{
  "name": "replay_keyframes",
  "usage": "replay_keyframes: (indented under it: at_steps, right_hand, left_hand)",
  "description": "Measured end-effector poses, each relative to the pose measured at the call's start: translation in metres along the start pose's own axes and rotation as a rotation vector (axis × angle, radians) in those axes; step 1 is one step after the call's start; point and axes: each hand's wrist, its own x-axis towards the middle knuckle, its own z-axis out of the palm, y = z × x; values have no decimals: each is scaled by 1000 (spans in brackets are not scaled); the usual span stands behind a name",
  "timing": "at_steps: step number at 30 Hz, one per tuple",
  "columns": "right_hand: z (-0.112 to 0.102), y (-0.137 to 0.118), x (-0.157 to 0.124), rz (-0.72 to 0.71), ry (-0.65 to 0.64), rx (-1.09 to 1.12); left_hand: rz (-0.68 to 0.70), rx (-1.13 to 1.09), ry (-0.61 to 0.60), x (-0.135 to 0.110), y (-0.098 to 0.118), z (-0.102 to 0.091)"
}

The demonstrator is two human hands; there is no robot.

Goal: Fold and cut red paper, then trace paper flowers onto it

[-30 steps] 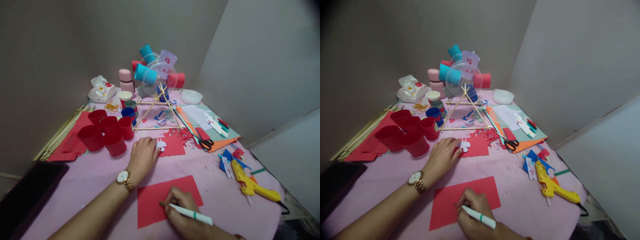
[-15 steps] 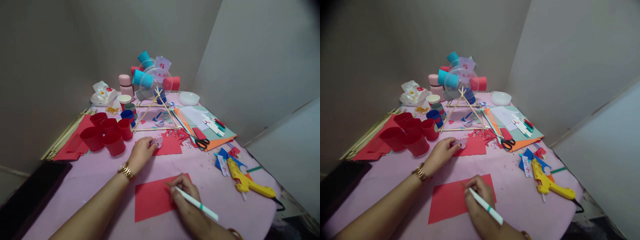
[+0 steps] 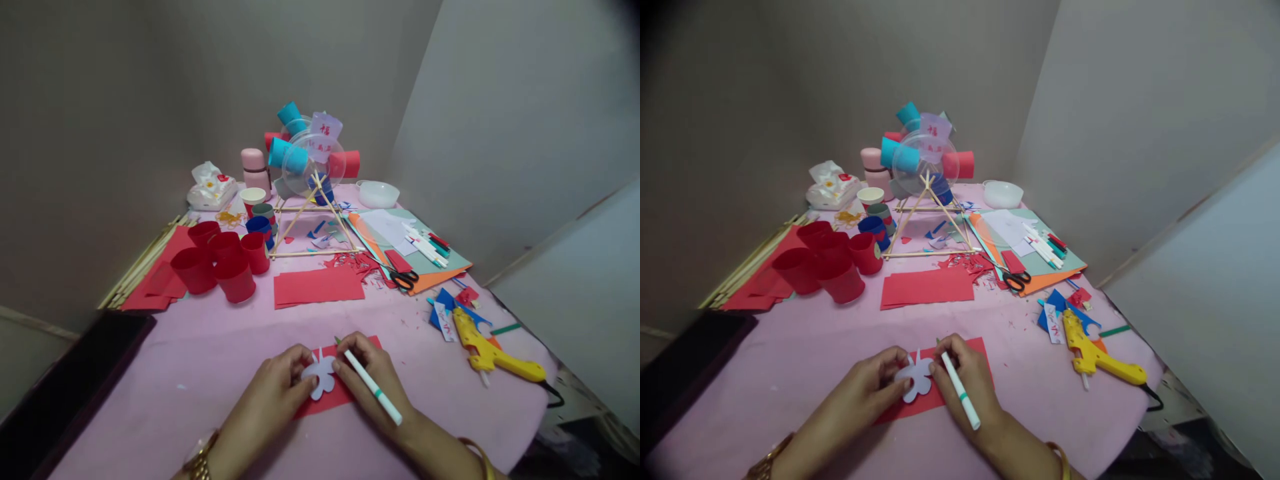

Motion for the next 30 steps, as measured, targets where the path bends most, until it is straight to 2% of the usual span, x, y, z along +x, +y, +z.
replay_keyframes:
  at_steps: [3,6,11,14,16,20,27,30]
  right_hand:
    - [0,1,1,-35,-31,-105]
    - [1,4,1,-82,-33,-194]
    - [5,10,0,-125,-10,-273]
    - [6,12,-1,-149,2,-306]
    - [6,14,-1,-175,6,-316]
    - [7,14,-1,-200,24,-316]
    - [12,14,-4,-148,62,-273]
    - [14,13,-4,-170,45,-299]
  left_hand:
    - [30,298,101,-6,4,-3]
    - [139,437,188,-10,2,-5]
    - [536,643,161,-11,-10,-6]
    - [756,790,244,-12,-16,-4]
    - [824,839,320,-13,-17,-4]
    - [800,771,367,-14,-20,-9]
    - [590,667,384,-16,-37,-22]
    - [561,661,377,-20,-37,-21]
